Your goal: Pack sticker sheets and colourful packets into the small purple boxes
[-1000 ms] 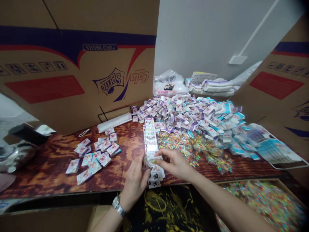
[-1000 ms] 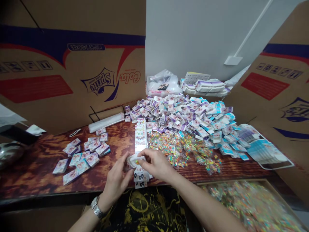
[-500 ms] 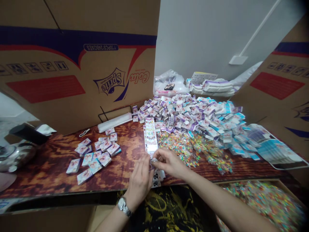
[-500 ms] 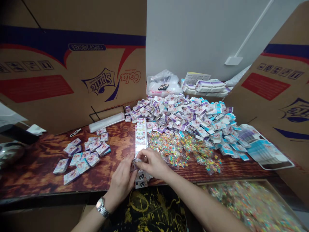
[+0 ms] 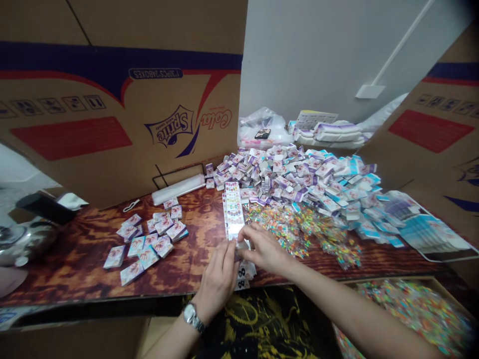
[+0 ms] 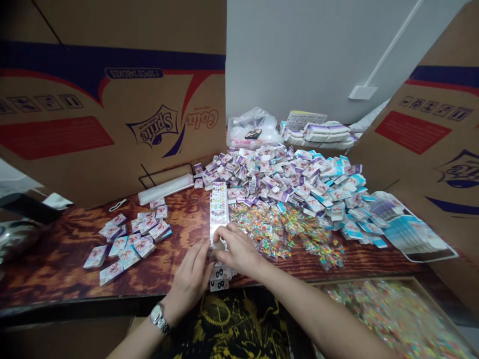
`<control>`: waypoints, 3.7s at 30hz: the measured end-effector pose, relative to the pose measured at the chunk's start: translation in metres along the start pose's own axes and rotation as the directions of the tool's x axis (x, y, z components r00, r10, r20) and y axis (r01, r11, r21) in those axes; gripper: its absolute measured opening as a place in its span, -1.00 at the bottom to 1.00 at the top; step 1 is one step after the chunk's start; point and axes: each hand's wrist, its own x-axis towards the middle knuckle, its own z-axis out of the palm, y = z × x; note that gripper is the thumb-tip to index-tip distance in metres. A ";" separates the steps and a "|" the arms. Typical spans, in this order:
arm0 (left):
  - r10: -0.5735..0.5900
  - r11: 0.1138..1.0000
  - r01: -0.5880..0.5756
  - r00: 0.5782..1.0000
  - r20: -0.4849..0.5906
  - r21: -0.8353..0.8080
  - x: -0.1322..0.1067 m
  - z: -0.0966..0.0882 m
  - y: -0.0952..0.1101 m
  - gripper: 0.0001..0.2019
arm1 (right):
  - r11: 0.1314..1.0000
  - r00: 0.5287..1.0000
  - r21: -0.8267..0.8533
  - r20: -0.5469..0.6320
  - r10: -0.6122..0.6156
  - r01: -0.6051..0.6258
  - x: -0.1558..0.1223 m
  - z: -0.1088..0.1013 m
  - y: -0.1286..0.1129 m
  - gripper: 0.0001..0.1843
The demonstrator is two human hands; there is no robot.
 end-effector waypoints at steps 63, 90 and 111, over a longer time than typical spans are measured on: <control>-0.109 0.984 0.099 0.992 -0.065 -0.147 -0.004 -0.007 0.013 -0.40 | 0.953 0.932 0.300 -0.357 0.063 0.050 -0.030 0.034 -0.024 -0.79; -0.016 0.989 0.008 0.998 0.054 0.145 -0.006 -0.004 0.011 -0.33 | 0.967 0.826 0.060 -0.534 -0.179 0.249 -0.041 0.048 -0.014 -0.70; -0.304 0.886 0.280 0.952 0.008 0.370 0.010 -0.022 -0.093 -0.44 | 0.878 0.978 -0.438 0.015 -0.206 0.192 0.061 0.013 0.084 -0.45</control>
